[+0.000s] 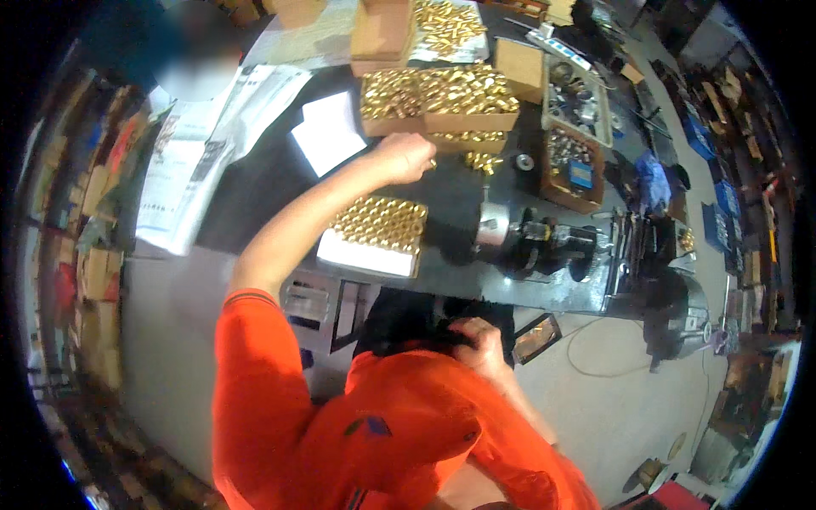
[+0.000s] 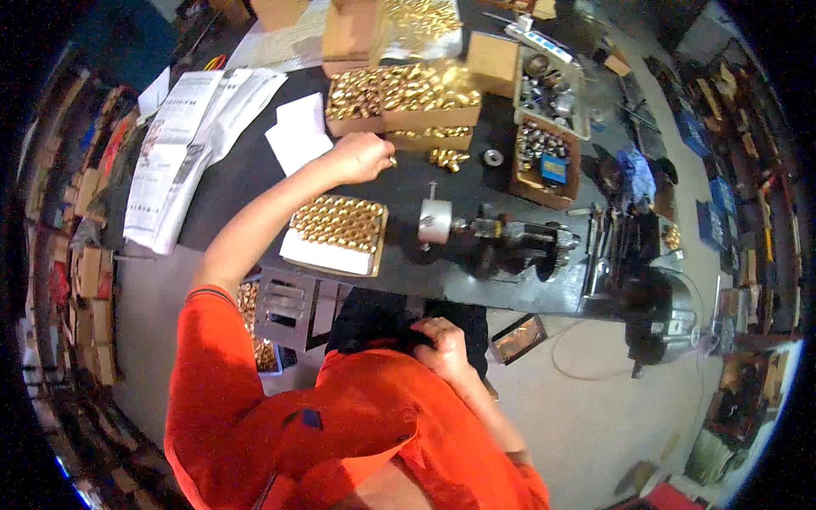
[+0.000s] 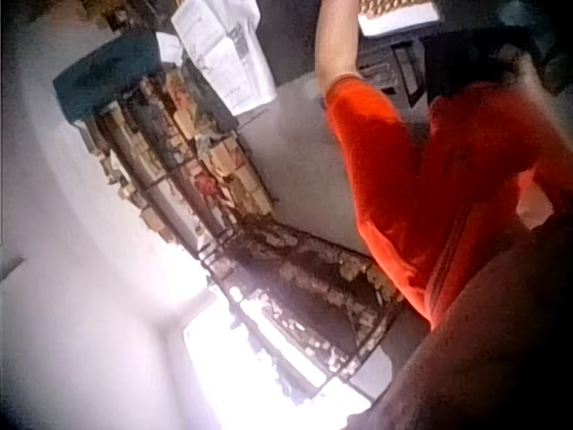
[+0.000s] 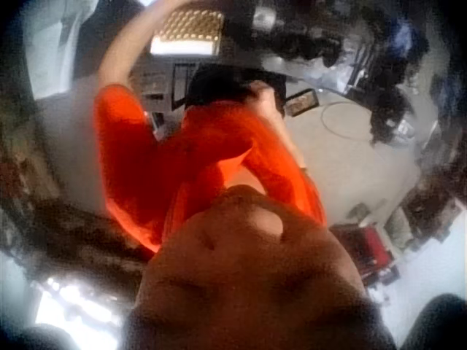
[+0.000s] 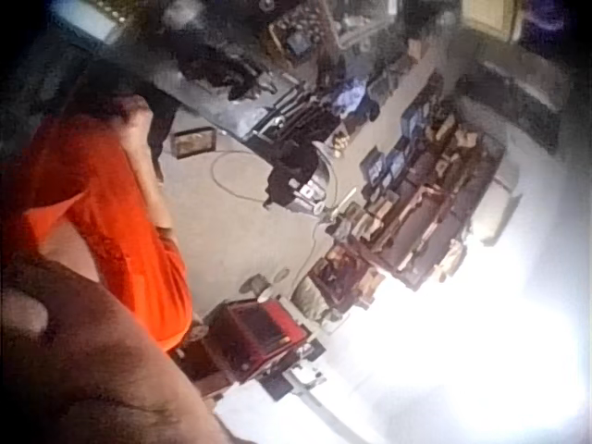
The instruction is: The person arranges brass cartridge casings into a tray and then into a cardboard box. They repeatedly pick up casings from a pile on the table and place them into the tray, then transfer the tray contents into the box.
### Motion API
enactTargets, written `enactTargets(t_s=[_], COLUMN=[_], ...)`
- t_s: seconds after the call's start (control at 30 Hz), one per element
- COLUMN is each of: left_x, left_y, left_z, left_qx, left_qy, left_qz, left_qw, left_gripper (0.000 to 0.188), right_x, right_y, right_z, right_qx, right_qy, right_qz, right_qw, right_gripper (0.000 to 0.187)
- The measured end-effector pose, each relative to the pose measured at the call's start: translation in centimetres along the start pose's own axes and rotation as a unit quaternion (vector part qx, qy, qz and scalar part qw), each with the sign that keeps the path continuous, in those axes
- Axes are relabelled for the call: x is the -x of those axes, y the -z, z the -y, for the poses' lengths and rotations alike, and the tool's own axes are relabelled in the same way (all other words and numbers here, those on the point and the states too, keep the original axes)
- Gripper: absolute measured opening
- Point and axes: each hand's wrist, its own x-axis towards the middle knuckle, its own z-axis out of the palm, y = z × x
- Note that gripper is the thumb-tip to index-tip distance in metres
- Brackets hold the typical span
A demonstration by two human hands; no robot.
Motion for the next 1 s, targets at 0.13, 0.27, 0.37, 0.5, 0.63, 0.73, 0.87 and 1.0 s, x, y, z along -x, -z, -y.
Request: enactTargets(t_s=[0.13,0.27,0.37,0.5,0.63,0.73,0.87,1.0], left_x=[7.7,16.1,19.9,21.2,20.8,20.7,20.8,21.0], left_y=[4.6,7.1,5.9,2.8,1.6,1.0,0.4,-0.4], left_z=[1.2,0.4,-0.6,-1.1,-1.7,-1.7,-1.8,-1.7], left_qx=[0.186,0.246,0.271,0.17,0.112,0.109,0.106,0.1], left_qy=[0.039,0.153,0.205,0.178,0.168,0.165,0.166,0.143], left_qz=[-0.053,-0.065,-0.044,-0.046,-0.059,-0.072,-0.103,-0.146], left_qw=[0.98,0.955,0.939,0.968,0.978,0.978,0.975,0.974], left_gripper=[0.02,0.016,0.016,0.019,0.018,0.017,0.015,0.012], right_x=[-0.1,-0.5,-0.7,-0.8,-0.6,-0.3,-0.2,-0.5], right_y=[-0.5,-0.8,-1.2,-1.2,-1.1,-1.0,-1.2,-1.2], right_z=[0.3,0.4,0.4,0.7,0.8,0.8,0.5,0.7], right_qx=[-0.002,-0.009,-0.004,0.009,0.012,0.008,0.009,0.009], right_qy=[0.006,0.013,0.024,0.036,0.04,0.028,0.017,0.027], right_qz=[0.009,0.025,0.038,0.044,0.032,0.028,0.029,0.025], right_qw=[1.0,1.0,0.999,0.998,0.999,0.999,0.999,0.999], right_gripper=[0.034,0.033,0.033,0.033,0.033,0.033,0.034,0.034])
